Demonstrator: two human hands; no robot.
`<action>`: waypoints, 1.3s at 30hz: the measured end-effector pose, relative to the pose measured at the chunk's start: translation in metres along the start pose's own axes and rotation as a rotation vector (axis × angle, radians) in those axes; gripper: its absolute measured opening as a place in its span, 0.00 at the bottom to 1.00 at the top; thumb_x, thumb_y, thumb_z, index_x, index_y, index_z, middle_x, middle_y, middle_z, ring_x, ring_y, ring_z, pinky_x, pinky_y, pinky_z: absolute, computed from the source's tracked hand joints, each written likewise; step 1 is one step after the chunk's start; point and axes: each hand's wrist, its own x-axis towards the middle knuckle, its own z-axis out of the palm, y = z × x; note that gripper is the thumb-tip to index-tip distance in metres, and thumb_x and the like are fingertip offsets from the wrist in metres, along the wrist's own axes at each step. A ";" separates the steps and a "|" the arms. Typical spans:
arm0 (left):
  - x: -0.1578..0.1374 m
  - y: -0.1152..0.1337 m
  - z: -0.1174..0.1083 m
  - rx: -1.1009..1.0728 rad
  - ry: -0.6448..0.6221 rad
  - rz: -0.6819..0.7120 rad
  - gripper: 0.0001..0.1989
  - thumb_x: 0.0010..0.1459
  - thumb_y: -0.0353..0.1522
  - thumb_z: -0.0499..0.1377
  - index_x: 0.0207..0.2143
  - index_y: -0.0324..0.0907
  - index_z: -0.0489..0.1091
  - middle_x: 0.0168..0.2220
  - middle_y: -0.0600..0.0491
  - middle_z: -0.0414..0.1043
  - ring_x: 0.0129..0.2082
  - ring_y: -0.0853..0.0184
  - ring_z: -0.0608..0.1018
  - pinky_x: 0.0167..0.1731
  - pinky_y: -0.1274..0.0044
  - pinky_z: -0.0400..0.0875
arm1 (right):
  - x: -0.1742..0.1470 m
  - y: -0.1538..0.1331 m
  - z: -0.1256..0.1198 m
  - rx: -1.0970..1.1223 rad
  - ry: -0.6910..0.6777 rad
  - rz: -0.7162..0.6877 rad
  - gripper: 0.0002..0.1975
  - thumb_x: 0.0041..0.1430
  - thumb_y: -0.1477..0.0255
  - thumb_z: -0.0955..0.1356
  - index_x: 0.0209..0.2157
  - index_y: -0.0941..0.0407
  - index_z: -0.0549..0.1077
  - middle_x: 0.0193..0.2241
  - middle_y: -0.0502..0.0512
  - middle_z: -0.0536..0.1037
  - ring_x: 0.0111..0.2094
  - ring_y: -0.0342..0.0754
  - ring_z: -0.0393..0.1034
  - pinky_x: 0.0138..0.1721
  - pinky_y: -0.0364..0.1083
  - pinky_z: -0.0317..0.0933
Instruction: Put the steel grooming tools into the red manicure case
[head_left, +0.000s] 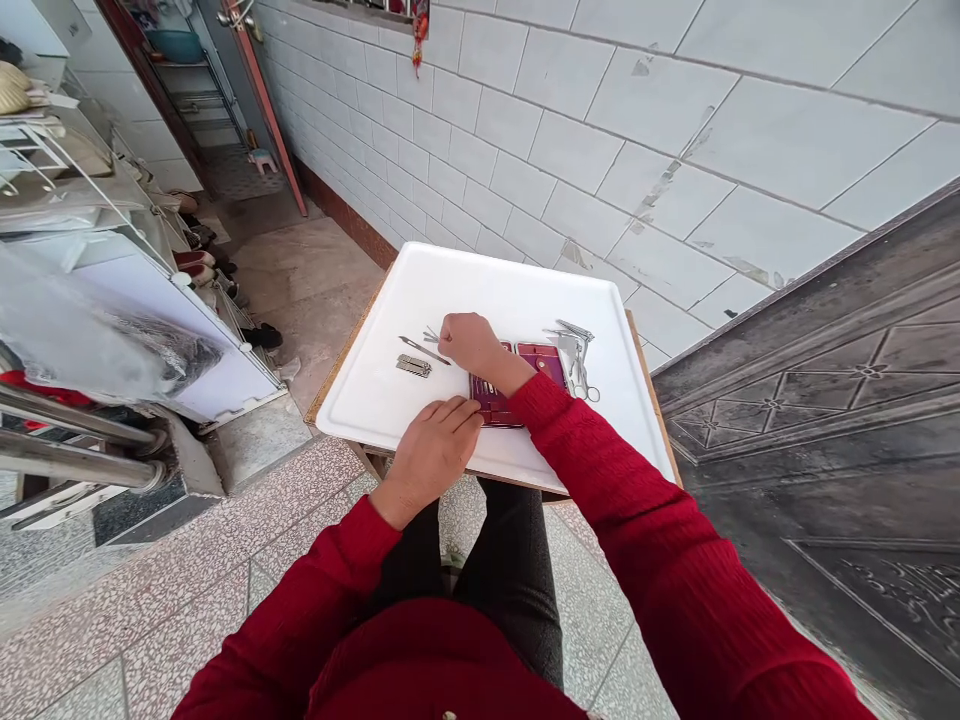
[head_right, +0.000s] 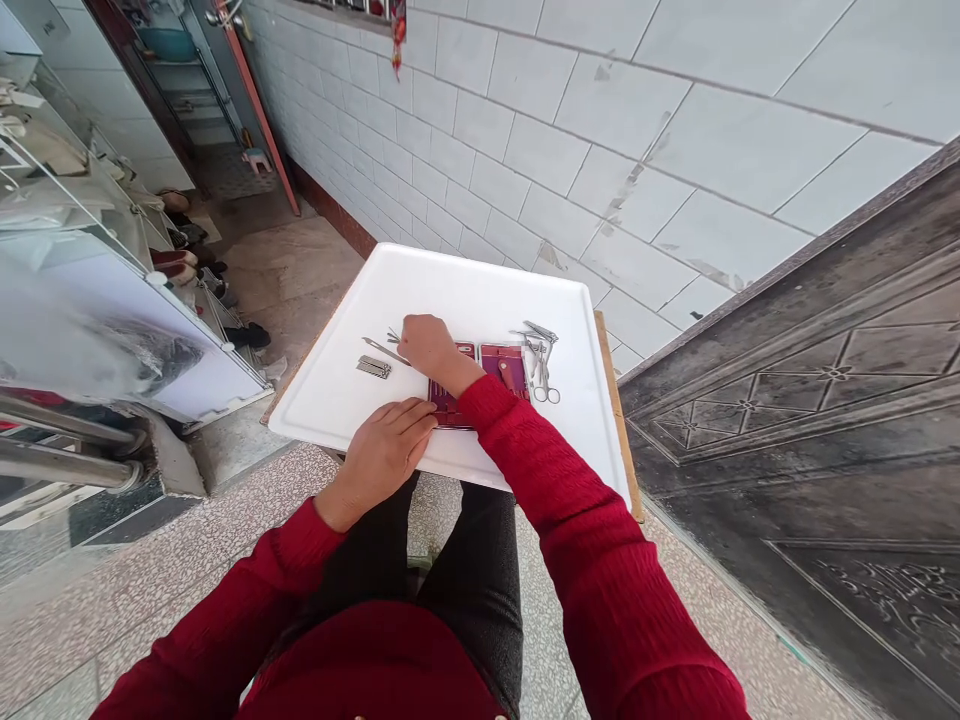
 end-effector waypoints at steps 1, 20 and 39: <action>0.000 0.000 -0.001 -0.003 -0.008 -0.004 0.12 0.72 0.27 0.55 0.50 0.40 0.77 0.56 0.45 0.81 0.57 0.57 0.80 0.55 0.62 0.76 | -0.003 0.005 -0.002 0.097 0.027 0.026 0.11 0.61 0.78 0.67 0.44 0.61 0.80 0.39 0.62 0.85 0.41 0.54 0.79 0.45 0.47 0.67; 0.005 -0.003 -0.004 0.041 -0.017 0.020 0.13 0.73 0.28 0.54 0.51 0.41 0.77 0.55 0.46 0.81 0.57 0.56 0.81 0.55 0.63 0.76 | -0.047 0.086 0.012 0.615 0.247 0.183 0.23 0.56 0.81 0.70 0.54 0.58 0.78 0.27 0.48 0.82 0.28 0.46 0.76 0.39 0.45 0.69; 0.007 -0.001 -0.007 0.009 -0.063 -0.008 0.14 0.74 0.28 0.52 0.52 0.41 0.77 0.57 0.46 0.80 0.59 0.57 0.80 0.58 0.62 0.75 | -0.050 0.082 0.010 0.497 0.242 0.184 0.21 0.59 0.80 0.69 0.55 0.58 0.79 0.31 0.51 0.84 0.35 0.49 0.79 0.46 0.48 0.69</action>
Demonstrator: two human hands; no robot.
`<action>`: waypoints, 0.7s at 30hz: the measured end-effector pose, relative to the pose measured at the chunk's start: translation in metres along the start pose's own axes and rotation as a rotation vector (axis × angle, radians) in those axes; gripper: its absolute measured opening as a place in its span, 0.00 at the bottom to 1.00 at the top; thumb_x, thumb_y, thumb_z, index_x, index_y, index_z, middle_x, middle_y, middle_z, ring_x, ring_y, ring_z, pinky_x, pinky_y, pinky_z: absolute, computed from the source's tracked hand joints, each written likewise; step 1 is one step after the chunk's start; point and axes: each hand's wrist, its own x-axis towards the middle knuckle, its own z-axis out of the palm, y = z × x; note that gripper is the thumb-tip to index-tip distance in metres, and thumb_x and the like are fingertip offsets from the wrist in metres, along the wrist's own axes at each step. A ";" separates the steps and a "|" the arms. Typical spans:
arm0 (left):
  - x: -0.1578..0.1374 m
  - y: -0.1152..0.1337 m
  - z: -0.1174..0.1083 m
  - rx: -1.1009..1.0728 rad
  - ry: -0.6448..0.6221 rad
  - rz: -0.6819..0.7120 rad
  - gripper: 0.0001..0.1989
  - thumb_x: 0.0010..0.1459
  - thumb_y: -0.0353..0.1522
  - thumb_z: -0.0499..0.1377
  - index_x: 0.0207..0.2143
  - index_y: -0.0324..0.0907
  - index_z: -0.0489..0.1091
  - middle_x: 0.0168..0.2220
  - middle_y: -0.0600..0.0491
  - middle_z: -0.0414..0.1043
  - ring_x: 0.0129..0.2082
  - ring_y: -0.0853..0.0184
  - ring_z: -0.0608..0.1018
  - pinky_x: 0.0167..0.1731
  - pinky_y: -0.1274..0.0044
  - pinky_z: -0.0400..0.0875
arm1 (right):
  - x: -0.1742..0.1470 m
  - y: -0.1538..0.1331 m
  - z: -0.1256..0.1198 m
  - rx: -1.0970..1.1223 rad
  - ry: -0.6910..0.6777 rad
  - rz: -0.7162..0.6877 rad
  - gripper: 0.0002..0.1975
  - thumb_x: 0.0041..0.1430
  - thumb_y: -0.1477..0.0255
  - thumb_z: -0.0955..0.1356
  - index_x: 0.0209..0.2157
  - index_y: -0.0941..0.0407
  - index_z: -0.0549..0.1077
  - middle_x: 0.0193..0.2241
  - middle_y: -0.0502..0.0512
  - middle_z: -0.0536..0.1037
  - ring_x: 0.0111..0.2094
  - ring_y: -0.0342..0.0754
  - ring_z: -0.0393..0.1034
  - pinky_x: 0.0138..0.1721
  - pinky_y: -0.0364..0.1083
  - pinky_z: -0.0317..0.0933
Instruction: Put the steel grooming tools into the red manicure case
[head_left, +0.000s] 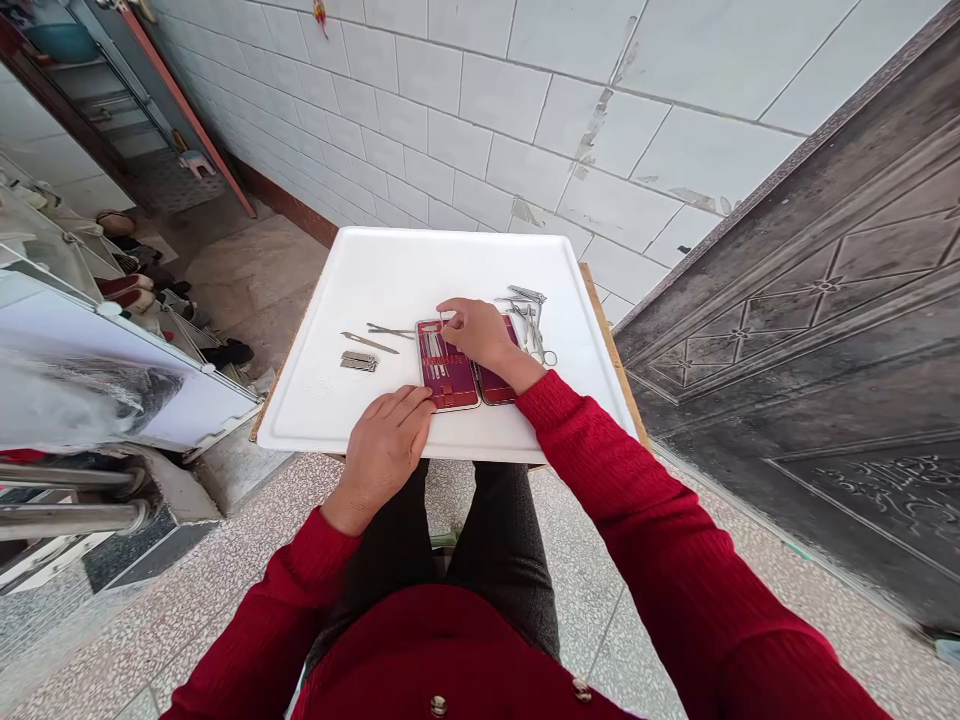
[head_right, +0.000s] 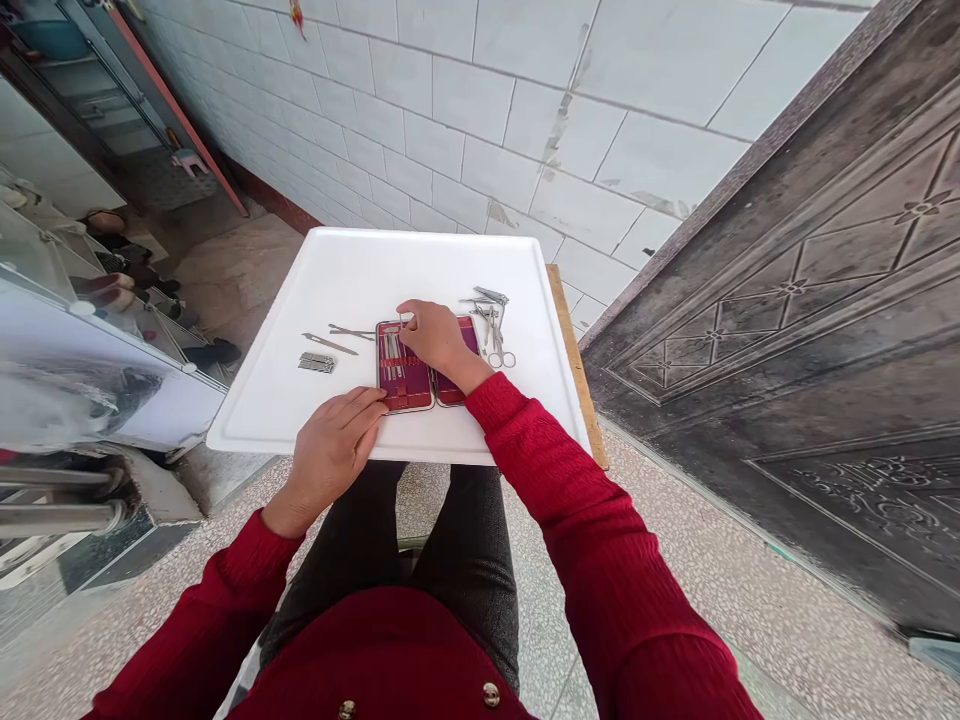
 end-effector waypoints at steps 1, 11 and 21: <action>0.000 0.000 0.000 -0.001 -0.003 -0.001 0.15 0.74 0.28 0.52 0.52 0.42 0.77 0.57 0.46 0.80 0.59 0.57 0.80 0.58 0.62 0.75 | 0.000 0.000 0.000 0.003 0.004 -0.001 0.21 0.59 0.80 0.69 0.55 0.58 0.79 0.31 0.51 0.84 0.35 0.49 0.78 0.45 0.48 0.69; -0.001 -0.002 0.002 -0.027 0.000 -0.006 0.16 0.73 0.29 0.52 0.54 0.44 0.76 0.56 0.46 0.80 0.59 0.57 0.79 0.57 0.61 0.76 | -0.002 0.002 0.003 -0.038 -0.005 -0.014 0.19 0.58 0.79 0.69 0.51 0.56 0.81 0.32 0.51 0.83 0.35 0.48 0.76 0.42 0.46 0.67; 0.000 0.000 0.001 -0.022 0.011 -0.006 0.15 0.73 0.28 0.52 0.52 0.43 0.76 0.56 0.47 0.80 0.58 0.57 0.80 0.57 0.62 0.75 | -0.005 0.000 0.001 -0.106 -0.001 -0.039 0.13 0.62 0.79 0.67 0.40 0.57 0.84 0.32 0.53 0.83 0.34 0.48 0.75 0.40 0.45 0.65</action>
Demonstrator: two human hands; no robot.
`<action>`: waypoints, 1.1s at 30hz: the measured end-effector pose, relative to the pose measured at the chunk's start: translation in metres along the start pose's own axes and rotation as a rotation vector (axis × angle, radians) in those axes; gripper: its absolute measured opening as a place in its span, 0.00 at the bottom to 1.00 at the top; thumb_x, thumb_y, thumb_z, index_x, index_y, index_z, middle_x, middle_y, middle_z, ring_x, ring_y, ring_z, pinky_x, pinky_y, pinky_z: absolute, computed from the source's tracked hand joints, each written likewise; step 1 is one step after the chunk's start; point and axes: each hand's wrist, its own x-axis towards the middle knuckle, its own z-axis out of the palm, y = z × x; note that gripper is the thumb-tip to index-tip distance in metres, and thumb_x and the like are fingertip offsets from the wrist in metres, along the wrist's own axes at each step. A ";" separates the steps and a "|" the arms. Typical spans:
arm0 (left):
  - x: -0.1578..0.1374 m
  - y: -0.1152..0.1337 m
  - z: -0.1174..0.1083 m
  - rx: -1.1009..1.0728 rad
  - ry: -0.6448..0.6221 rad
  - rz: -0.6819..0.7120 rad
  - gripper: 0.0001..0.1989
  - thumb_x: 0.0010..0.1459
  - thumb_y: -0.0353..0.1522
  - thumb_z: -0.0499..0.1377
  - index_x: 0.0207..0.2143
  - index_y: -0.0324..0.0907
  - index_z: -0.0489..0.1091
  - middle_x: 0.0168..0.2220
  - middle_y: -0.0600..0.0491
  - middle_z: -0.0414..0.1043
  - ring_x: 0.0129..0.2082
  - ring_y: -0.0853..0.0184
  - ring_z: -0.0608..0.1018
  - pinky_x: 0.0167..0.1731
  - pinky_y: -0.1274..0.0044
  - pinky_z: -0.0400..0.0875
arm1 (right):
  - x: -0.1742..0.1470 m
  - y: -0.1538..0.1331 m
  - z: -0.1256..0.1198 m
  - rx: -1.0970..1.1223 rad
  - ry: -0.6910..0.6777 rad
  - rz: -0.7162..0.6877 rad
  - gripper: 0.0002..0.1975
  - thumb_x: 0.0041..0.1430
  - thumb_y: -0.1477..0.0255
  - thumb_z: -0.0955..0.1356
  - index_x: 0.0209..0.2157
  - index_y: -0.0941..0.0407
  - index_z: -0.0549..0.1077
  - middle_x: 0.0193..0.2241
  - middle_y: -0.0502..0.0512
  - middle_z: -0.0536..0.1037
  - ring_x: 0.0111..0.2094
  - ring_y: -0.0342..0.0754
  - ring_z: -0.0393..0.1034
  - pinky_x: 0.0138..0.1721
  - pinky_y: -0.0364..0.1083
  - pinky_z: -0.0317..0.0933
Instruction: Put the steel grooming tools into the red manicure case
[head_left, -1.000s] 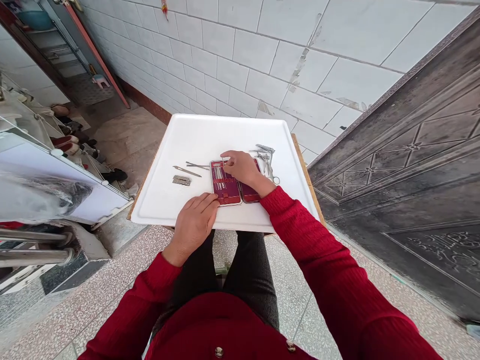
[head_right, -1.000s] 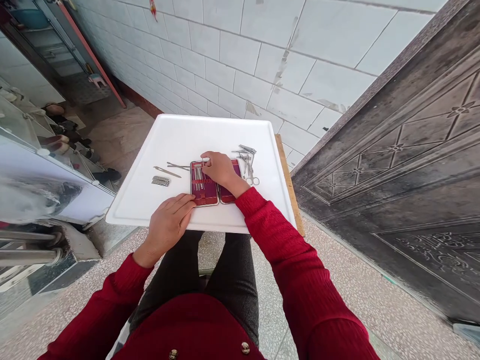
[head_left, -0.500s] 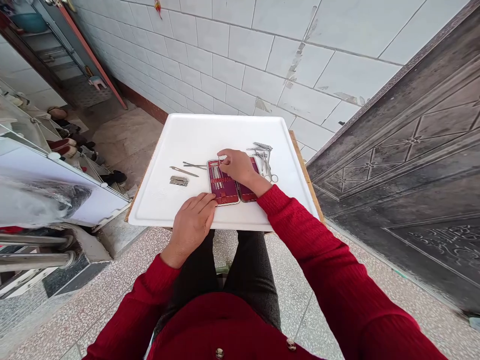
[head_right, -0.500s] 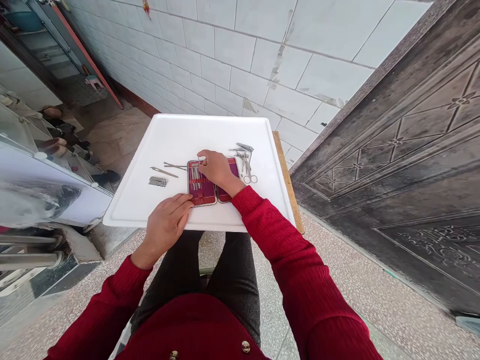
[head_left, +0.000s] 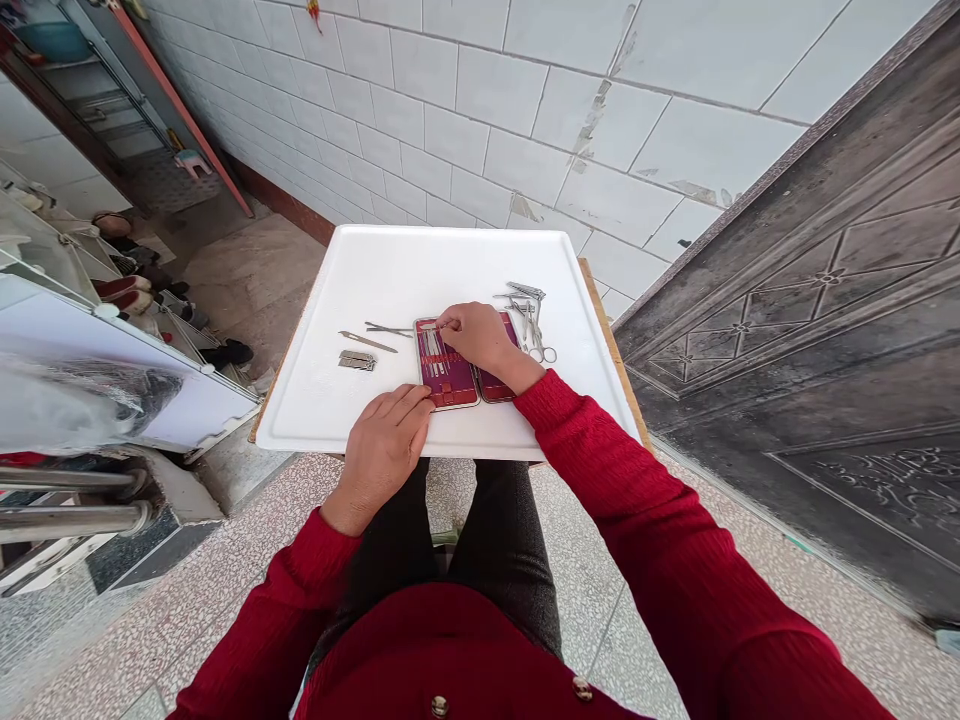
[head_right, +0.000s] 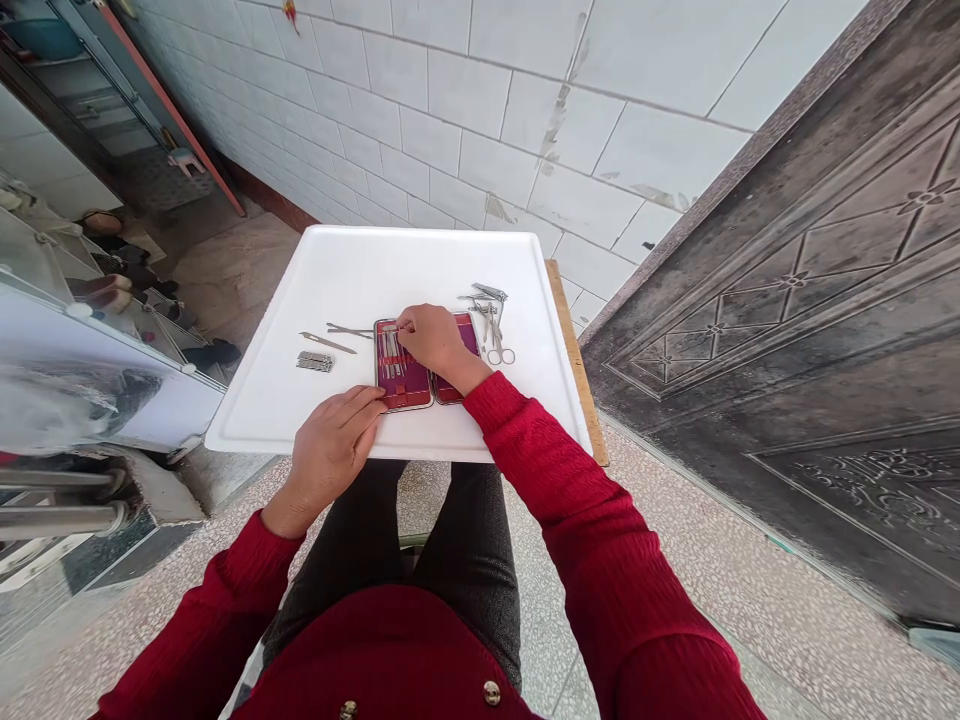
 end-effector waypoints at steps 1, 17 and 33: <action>0.000 0.000 0.000 0.004 0.003 0.006 0.14 0.73 0.28 0.52 0.52 0.42 0.76 0.56 0.47 0.80 0.58 0.57 0.80 0.57 0.62 0.76 | 0.000 0.000 0.000 0.001 0.000 -0.002 0.12 0.62 0.79 0.67 0.39 0.57 0.84 0.32 0.53 0.83 0.34 0.48 0.75 0.40 0.45 0.65; 0.000 0.001 0.000 0.013 0.004 0.005 0.14 0.73 0.28 0.53 0.52 0.42 0.77 0.55 0.46 0.81 0.58 0.57 0.80 0.57 0.62 0.76 | -0.002 0.001 0.003 -0.049 0.022 -0.048 0.12 0.63 0.78 0.67 0.35 0.55 0.85 0.36 0.53 0.86 0.36 0.49 0.76 0.41 0.46 0.65; -0.003 0.003 0.003 -0.005 0.021 0.011 0.13 0.72 0.27 0.54 0.51 0.41 0.76 0.56 0.45 0.80 0.57 0.56 0.80 0.55 0.62 0.76 | 0.018 -0.047 -0.002 -0.168 -0.082 -0.133 0.10 0.61 0.78 0.68 0.31 0.55 0.82 0.33 0.56 0.84 0.35 0.51 0.75 0.37 0.47 0.63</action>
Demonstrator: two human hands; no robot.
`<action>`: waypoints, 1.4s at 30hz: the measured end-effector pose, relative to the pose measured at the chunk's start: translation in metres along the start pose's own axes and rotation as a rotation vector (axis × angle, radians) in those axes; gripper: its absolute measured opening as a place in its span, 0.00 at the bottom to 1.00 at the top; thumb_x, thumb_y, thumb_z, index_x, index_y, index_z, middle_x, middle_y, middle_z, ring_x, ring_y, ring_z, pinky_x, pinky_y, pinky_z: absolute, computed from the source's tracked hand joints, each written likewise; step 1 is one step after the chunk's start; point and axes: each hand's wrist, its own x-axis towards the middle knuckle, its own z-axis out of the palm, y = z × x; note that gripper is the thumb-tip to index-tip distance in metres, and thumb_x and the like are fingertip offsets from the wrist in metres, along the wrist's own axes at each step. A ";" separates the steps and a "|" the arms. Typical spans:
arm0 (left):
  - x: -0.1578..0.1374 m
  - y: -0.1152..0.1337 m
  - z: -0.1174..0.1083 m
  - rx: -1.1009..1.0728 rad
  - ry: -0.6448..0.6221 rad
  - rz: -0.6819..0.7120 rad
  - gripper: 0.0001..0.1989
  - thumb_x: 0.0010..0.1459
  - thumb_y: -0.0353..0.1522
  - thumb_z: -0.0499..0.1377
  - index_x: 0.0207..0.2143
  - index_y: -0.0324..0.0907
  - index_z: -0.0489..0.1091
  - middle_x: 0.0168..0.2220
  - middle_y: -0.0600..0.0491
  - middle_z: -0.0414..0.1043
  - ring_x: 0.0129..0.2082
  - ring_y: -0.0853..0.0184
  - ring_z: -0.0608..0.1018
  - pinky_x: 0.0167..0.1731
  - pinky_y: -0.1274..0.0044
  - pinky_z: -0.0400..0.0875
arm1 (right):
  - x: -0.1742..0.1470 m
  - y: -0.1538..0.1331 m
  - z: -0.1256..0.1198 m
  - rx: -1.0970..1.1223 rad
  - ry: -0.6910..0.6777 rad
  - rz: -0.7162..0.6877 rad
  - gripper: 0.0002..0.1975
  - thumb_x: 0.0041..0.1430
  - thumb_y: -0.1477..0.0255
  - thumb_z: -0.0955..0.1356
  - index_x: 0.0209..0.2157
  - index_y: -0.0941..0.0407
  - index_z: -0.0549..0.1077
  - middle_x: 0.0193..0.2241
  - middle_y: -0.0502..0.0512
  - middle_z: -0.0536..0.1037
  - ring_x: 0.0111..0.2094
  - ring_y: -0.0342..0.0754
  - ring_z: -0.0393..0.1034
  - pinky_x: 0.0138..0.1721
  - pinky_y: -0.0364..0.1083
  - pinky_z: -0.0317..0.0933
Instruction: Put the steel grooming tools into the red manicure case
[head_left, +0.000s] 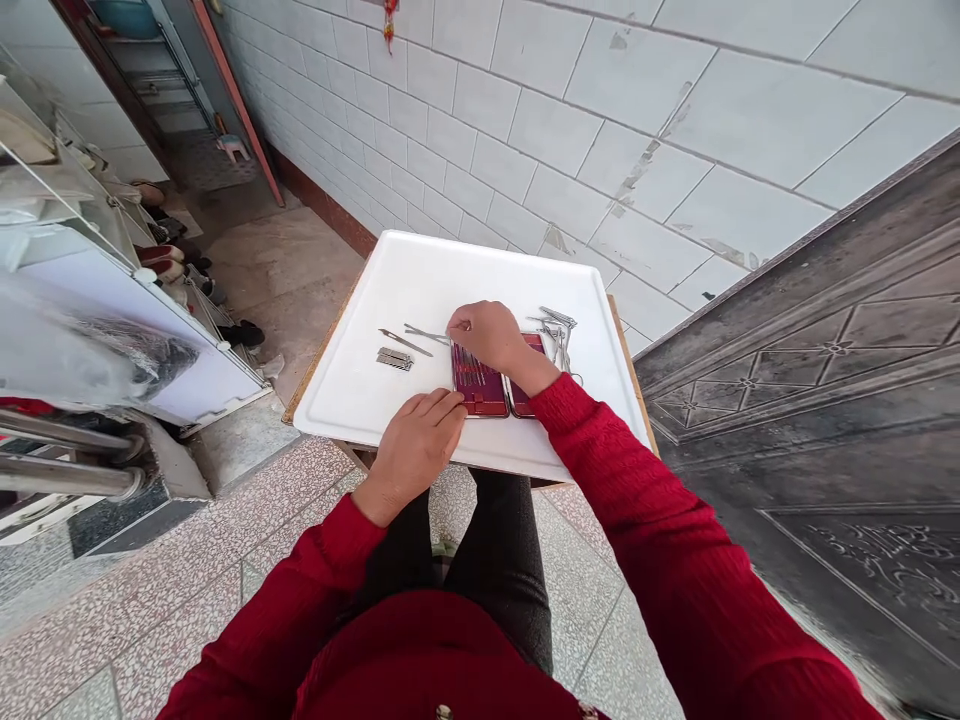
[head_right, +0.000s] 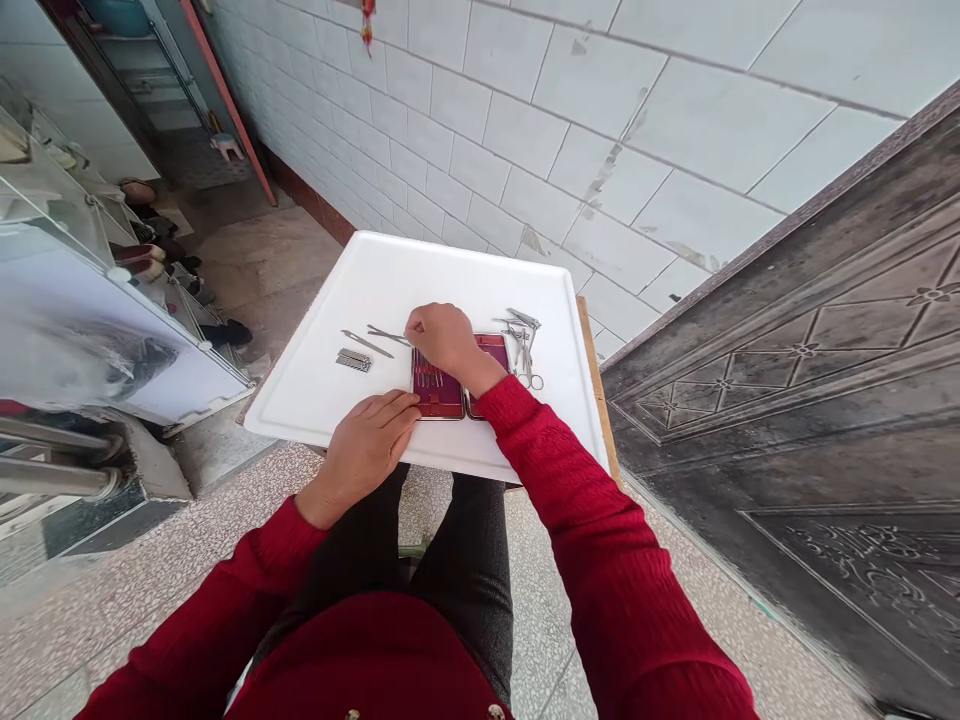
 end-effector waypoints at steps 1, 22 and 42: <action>0.000 0.000 0.000 0.002 0.002 0.002 0.13 0.72 0.27 0.54 0.51 0.41 0.76 0.56 0.45 0.80 0.57 0.56 0.80 0.55 0.62 0.76 | 0.005 -0.006 0.002 -0.029 -0.030 -0.010 0.10 0.60 0.79 0.68 0.30 0.55 0.82 0.33 0.57 0.84 0.35 0.52 0.75 0.37 0.47 0.63; -0.004 0.000 0.008 0.041 0.080 0.032 0.10 0.72 0.28 0.56 0.49 0.37 0.77 0.54 0.46 0.81 0.55 0.57 0.81 0.55 0.64 0.75 | 0.051 -0.038 0.012 -0.556 -0.339 -0.142 0.15 0.61 0.82 0.66 0.45 0.62 0.82 0.41 0.71 0.84 0.46 0.64 0.79 0.43 0.52 0.69; -0.001 -0.002 0.003 0.047 0.054 0.038 0.11 0.72 0.27 0.55 0.49 0.39 0.76 0.54 0.46 0.81 0.55 0.56 0.81 0.54 0.63 0.76 | 0.018 0.018 0.007 0.711 0.015 0.119 0.18 0.54 0.81 0.69 0.47 0.56 0.72 0.21 0.44 0.75 0.21 0.43 0.69 0.24 0.41 0.62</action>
